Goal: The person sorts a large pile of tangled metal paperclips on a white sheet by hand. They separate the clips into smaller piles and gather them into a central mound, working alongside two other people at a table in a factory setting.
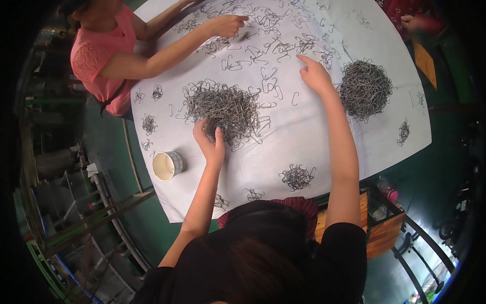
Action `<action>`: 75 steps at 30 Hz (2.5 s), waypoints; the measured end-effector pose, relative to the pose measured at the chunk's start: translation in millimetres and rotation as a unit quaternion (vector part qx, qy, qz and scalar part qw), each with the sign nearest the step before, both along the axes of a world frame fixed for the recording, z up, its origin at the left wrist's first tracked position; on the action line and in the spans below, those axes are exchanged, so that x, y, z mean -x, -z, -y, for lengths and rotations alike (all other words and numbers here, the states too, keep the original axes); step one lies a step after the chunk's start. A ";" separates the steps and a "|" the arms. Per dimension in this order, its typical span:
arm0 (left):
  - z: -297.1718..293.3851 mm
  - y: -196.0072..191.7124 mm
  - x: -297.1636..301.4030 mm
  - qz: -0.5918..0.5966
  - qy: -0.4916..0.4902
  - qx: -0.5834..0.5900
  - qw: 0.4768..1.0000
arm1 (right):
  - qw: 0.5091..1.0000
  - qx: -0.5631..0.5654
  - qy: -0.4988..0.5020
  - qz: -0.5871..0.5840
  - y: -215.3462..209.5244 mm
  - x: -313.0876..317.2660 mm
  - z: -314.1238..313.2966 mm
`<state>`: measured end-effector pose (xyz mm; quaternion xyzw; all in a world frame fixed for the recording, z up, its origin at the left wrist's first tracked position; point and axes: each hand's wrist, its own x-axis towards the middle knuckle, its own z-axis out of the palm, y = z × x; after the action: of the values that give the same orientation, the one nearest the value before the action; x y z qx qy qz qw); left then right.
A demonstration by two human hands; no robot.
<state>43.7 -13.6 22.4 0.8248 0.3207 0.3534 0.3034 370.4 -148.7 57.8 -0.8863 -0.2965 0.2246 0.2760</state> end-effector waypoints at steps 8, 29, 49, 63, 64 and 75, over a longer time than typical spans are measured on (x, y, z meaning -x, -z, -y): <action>-9.0 12.2 -0.8 -0.082 -0.033 -0.013 0.996 | 0.990 0.010 -0.024 0.142 56.4 -46.6 -33.3; -8.1 7.4 -4.3 -0.143 -0.033 -0.052 0.988 | 0.981 0.003 -0.151 -0.124 4.6 15.0 -36.1; -11.1 22.1 -7.7 -0.115 -0.024 -0.084 0.990 | 0.995 0.069 -0.014 0.076 65.3 -13.6 -88.8; -5.5 14.7 -0.6 -0.080 -0.023 -0.050 0.995 | 0.933 -0.034 -0.134 -0.333 21.1 239.1 82.5; -6.3 19.5 2.8 -0.074 -0.024 -0.037 0.996 | 0.932 -0.015 -0.165 -0.323 15.4 253.5 77.4; -23.2 45.1 9.1 -0.085 0.129 -0.086 0.984 | 0.879 -0.040 -0.454 -0.142 8.3 333.5 -20.2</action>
<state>34.7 9.6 -22.7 0.9094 0.2047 0.2663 0.2455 36.9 -128.5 49.5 -0.6013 -0.6324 0.4368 0.2185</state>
